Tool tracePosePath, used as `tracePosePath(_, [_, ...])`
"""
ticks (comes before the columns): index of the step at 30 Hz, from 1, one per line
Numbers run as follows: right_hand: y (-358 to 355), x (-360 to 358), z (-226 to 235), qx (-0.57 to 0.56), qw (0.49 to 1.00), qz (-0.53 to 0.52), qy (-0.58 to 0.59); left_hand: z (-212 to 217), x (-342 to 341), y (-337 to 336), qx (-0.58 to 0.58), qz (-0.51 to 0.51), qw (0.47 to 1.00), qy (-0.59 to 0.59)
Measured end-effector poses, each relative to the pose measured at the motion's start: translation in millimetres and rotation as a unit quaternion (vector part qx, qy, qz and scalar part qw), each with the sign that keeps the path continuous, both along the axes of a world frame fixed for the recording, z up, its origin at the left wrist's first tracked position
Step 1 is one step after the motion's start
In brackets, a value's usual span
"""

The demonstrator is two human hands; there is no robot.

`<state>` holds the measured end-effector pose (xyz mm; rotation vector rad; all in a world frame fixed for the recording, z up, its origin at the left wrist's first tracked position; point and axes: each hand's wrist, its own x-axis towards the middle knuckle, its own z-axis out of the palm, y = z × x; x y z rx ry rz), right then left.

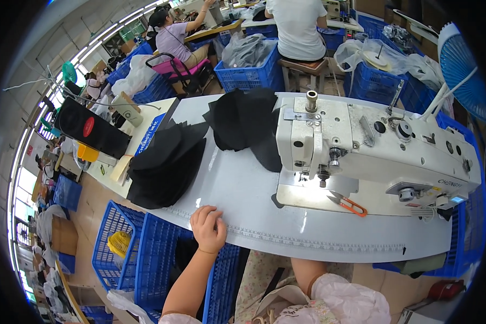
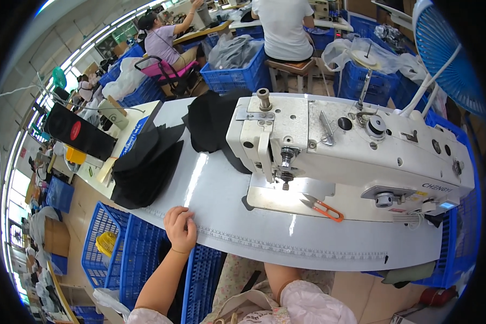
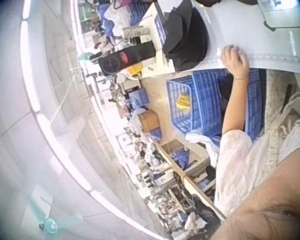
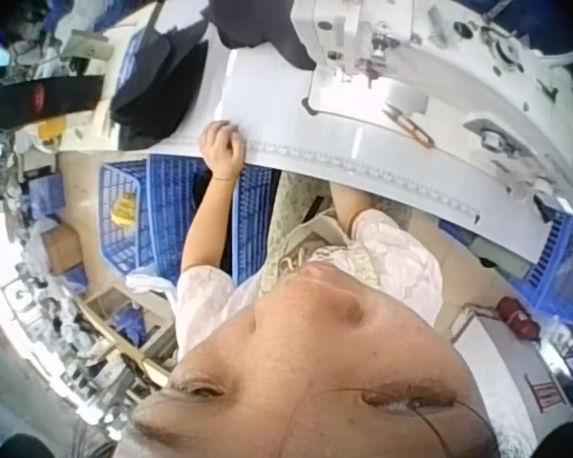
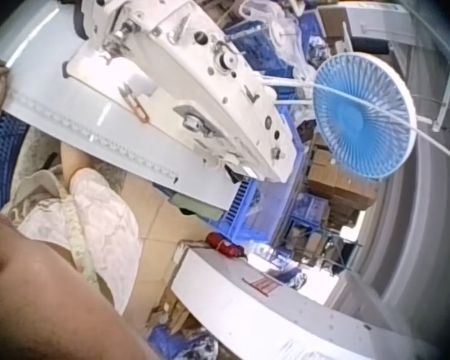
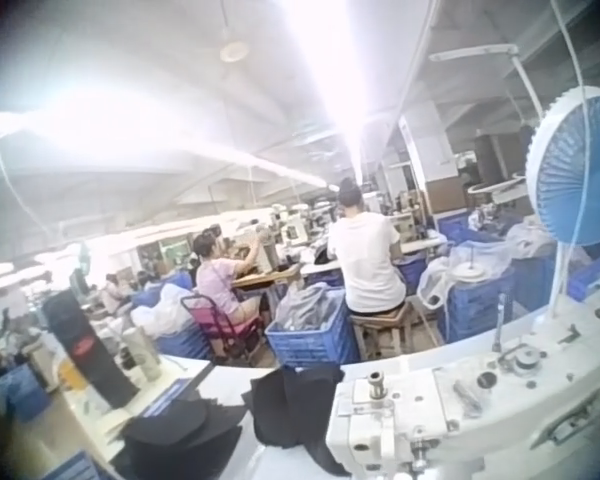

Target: Use an industrial sewing machine to stitch black fabric components for shoes.

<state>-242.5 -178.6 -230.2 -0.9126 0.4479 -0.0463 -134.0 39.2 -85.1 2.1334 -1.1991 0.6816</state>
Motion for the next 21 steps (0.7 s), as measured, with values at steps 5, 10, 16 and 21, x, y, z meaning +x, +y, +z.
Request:
tracePosePath(5, [1, -3, -3, 0.051, 0.998, -0.031, -0.010, 3, -2, -2, 0.004, -0.005, 1.000, -0.002])
tracePosePath(10, [5, -10, -6, 0.101, 0.993, -0.060, -0.020, -2, 2, 1, -0.001, -0.011, 1.000, -0.002])
tracePosePath(16, [8, -14, -4, 0.156, 0.983, -0.092, -0.035, -2, 1, 0, -0.004, -0.011, 1.000, -0.005])
tracePosePath(21, [12, -23, -2, 0.199, 0.973, -0.114, -0.039, -3, -1, 2, -0.011, -0.018, 1.000, 0.005])
